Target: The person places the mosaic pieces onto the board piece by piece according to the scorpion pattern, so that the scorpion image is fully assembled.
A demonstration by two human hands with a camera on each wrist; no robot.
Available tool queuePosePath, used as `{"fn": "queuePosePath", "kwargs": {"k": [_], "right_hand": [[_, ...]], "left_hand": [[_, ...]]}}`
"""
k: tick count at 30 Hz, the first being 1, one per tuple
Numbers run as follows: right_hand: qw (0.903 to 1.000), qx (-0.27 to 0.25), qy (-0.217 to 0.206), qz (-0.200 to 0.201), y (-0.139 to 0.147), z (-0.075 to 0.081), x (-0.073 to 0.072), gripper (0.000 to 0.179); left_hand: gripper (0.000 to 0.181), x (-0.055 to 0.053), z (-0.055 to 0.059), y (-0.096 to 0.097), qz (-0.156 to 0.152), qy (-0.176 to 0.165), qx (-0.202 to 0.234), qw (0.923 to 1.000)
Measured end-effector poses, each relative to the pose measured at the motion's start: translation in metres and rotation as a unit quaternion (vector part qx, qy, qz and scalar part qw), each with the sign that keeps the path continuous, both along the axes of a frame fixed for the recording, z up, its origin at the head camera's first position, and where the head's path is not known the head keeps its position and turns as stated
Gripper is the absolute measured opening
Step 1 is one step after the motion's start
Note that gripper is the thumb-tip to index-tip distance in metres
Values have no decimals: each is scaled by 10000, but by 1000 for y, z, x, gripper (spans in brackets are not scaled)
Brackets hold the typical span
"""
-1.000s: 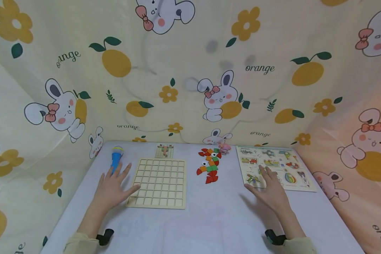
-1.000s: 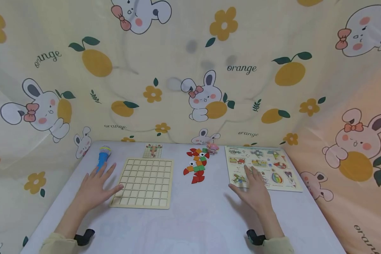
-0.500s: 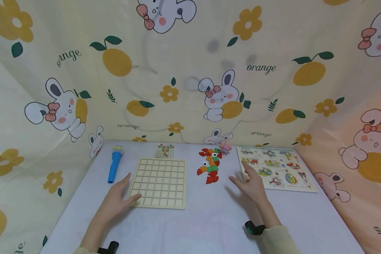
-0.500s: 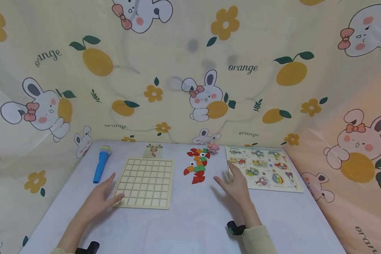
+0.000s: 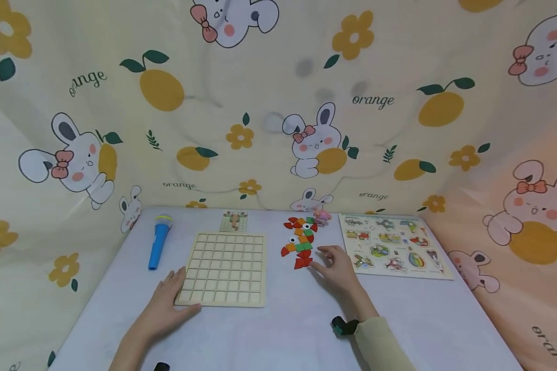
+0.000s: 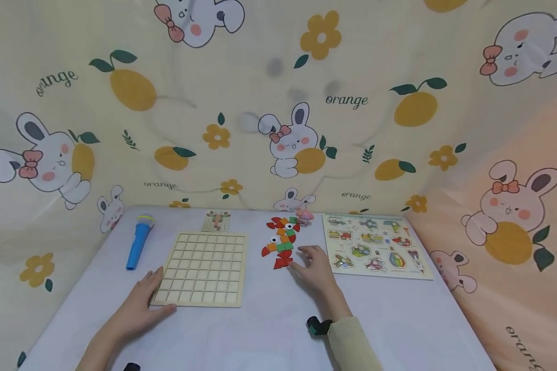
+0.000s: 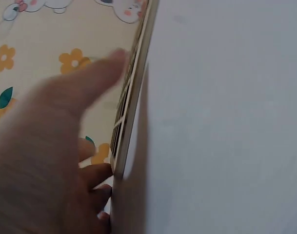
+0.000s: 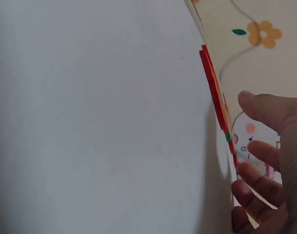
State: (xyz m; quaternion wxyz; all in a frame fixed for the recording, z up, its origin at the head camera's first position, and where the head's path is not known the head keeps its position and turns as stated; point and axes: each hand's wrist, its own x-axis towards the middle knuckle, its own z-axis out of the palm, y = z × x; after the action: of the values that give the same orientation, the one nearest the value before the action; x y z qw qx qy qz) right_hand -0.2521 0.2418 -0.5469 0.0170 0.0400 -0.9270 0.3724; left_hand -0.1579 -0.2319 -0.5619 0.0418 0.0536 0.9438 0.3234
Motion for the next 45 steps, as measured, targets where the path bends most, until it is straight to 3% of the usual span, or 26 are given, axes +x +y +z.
{"fn": "queuePosePath", "kwargs": {"k": [5,12,19,25,45], "right_hand": [[9997,242,-36,-48,-2,-5,-3,40],[9998,211,0,45,0,-13,-3,25],[9985,419,52,345,-4,-18,-5,26],[9983,453,22,372,-6,-19,-7,21],[9959,476,166,757,-7,-17,-11,22]], "left_hand": [[118,1,-11,3,-222,337,-385,9984],[115,4,-14,6,-82,491,-562,9972],[111,7,-10,3,-99,438,-715,9964],[110,5,-8,3,-35,370,-743,9965],[109,5,-9,0,5,426,-676,9968]]}}
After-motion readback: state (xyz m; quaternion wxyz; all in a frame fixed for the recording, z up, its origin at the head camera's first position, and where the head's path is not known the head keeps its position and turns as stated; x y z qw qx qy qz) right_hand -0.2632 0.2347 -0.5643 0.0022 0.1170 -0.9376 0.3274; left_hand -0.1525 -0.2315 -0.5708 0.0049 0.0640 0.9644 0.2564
